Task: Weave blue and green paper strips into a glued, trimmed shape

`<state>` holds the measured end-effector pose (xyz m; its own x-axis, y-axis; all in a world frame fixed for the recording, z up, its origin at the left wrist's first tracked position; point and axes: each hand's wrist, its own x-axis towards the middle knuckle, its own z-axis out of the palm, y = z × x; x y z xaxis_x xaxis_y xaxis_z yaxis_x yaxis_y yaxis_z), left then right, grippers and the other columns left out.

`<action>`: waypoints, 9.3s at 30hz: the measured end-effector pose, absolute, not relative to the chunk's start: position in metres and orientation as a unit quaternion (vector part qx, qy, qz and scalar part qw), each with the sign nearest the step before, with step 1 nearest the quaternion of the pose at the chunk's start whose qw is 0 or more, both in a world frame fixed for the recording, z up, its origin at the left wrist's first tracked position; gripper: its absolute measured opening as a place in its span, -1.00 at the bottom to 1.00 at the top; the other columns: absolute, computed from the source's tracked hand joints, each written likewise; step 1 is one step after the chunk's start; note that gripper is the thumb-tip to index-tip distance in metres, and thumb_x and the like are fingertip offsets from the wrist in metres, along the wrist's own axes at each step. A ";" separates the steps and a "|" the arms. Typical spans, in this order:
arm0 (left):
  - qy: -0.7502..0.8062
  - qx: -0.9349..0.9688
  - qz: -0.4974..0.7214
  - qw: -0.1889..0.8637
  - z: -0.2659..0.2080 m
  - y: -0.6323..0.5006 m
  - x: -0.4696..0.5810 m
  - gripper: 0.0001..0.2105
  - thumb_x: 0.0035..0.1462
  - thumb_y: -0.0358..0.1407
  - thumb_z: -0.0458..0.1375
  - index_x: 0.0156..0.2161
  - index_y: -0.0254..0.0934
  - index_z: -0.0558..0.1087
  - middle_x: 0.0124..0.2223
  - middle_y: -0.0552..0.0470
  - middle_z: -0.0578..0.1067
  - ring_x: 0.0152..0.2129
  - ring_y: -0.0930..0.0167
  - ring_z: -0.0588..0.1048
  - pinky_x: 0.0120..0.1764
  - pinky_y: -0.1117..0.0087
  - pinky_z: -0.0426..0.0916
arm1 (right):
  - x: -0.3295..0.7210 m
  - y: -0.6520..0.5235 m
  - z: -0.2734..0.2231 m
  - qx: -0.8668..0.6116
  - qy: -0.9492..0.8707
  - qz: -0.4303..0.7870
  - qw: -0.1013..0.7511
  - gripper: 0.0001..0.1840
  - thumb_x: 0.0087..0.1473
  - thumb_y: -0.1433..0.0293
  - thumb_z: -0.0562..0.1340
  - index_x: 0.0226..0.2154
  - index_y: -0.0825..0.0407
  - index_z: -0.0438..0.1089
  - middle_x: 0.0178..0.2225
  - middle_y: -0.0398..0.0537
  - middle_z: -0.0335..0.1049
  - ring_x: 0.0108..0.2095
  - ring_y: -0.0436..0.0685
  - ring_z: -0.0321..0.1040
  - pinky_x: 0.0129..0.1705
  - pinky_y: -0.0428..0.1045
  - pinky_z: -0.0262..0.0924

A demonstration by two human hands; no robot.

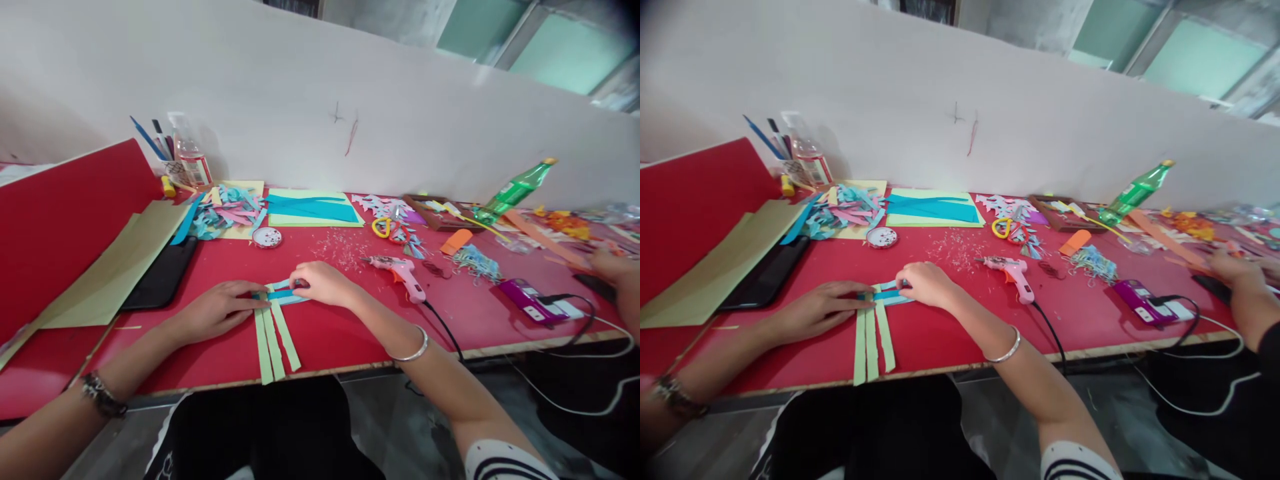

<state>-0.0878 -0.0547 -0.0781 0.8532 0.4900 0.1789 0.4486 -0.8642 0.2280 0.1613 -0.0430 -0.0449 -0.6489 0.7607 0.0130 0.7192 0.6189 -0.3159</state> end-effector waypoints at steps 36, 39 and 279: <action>0.271 0.958 0.087 0.025 -0.077 -0.068 -0.086 -0.63 0.16 -0.39 -0.14 0.02 -0.09 0.32 0.06 -0.01 0.31 -0.06 0.36 0.34 -0.04 0.35 0.25 | 0.157 -0.049 -0.060 -0.316 -0.938 0.103 0.098 -0.64 -0.01 0.19 0.18 -0.16 0.02 0.28 -0.12 -0.02 0.26 -0.08 0.12 0.17 0.05 0.16 -0.32; 0.272 0.958 0.087 0.017 -0.078 -0.068 -0.086 -0.63 0.16 -0.38 -0.14 0.02 -0.10 0.32 0.05 -0.03 0.33 -0.08 0.35 0.35 -0.04 0.33 0.26 | 0.155 -0.048 -0.061 -0.321 -0.938 0.090 0.093 -0.72 0.05 0.22 0.14 -0.19 0.01 0.30 -0.14 -0.03 0.28 -0.10 0.10 0.19 0.06 0.16 -0.37; 0.437 0.693 0.274 0.504 -0.071 -0.050 -0.037 -0.68 -0.03 -0.06 0.09 -0.48 -0.33 0.33 -0.62 0.17 0.28 -0.66 0.53 0.26 -0.57 0.54 0.15 | 0.152 -0.070 -0.062 -0.500 -0.588 0.510 0.381 -0.36 -0.06 0.36 0.19 0.07 -0.07 -0.06 -0.33 -0.13 0.33 -0.23 0.05 0.32 -0.11 0.04 0.22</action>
